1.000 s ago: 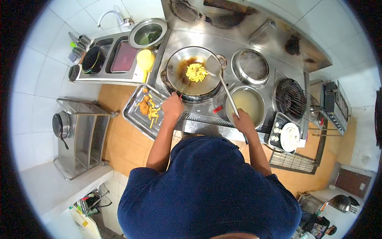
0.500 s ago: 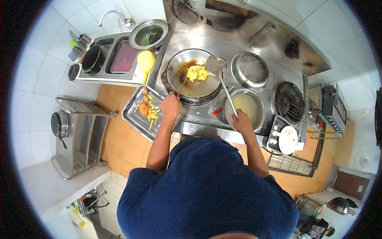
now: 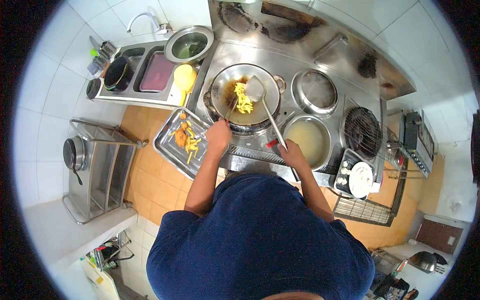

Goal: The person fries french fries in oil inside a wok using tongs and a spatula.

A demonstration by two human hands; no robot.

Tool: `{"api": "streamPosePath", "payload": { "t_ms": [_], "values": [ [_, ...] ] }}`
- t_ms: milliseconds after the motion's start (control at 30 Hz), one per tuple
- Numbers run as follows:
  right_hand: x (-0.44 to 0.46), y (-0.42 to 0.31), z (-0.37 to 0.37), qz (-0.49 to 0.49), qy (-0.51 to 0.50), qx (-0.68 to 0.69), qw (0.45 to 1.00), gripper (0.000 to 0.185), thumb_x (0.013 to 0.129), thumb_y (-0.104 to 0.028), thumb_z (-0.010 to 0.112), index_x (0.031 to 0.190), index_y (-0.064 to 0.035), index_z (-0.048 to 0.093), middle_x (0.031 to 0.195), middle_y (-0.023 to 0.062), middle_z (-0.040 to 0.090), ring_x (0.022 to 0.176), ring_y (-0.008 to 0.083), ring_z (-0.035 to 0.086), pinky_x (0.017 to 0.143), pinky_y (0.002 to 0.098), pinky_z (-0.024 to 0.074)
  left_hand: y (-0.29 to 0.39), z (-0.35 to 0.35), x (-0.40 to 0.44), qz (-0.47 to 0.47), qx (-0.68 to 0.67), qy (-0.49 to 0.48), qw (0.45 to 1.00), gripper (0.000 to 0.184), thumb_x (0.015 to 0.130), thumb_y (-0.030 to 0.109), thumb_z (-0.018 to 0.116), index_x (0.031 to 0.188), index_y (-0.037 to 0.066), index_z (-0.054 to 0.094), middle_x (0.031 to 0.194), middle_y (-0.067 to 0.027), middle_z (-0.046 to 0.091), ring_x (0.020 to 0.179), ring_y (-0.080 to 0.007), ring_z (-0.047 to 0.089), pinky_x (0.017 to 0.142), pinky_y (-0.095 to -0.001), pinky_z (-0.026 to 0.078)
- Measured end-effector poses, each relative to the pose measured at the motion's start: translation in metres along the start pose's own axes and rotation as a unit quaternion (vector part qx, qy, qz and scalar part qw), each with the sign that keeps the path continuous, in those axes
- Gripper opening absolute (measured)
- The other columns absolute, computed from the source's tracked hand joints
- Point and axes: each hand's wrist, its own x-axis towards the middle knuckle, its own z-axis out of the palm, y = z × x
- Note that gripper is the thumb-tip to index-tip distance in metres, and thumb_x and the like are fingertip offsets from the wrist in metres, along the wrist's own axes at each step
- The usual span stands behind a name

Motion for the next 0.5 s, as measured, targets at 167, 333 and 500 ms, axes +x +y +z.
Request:
{"api": "streamPosePath", "payload": {
  "t_ms": [167, 333, 500],
  "values": [
    [-0.017, -0.017, -0.009, -0.032, 0.014, -0.019, 0.999, 0.03, 0.093, -0.026, 0.058, 0.094, 0.0042, 0.058, 0.081, 0.0292, 0.063, 0.079, 0.0482, 0.062, 0.073, 0.0523, 0.0482, 0.002, 0.001, -0.001, -0.008, 0.0, 0.004, 1.0, 0.029, 0.093, 0.027, 0.054, 0.105, 0.001, 0.061, 0.09, -0.0211, 0.071, 0.083, -0.0389, 0.07, 0.072, -0.0498, 0.055],
    [-0.013, 0.002, -0.011, -0.016, 0.041, -0.097, 0.994, 0.031, 0.094, -0.027, 0.056, 0.099, 0.0046, 0.055, 0.088, 0.0331, 0.063, 0.084, 0.0512, 0.062, 0.077, 0.0562, 0.0501, 0.001, -0.003, -0.004, -0.009, -0.006, 0.016, 1.0, 0.03, 0.093, 0.026, 0.055, 0.105, 0.0, 0.061, 0.09, -0.0222, 0.07, 0.083, -0.0396, 0.07, 0.073, -0.051, 0.055],
    [-0.009, 0.009, -0.024, 0.017, 0.09, -0.116, 0.989, 0.033, 0.094, -0.025, 0.055, 0.101, 0.0064, 0.054, 0.087, 0.0363, 0.062, 0.085, 0.0505, 0.062, 0.078, 0.0567, 0.0511, 0.0, -0.018, -0.017, -0.019, -0.023, 0.021, 0.999, 0.03, 0.092, 0.027, 0.056, 0.105, 0.0, 0.061, 0.09, -0.0229, 0.07, 0.084, -0.0404, 0.069, 0.075, -0.0513, 0.054]
  ]
}}
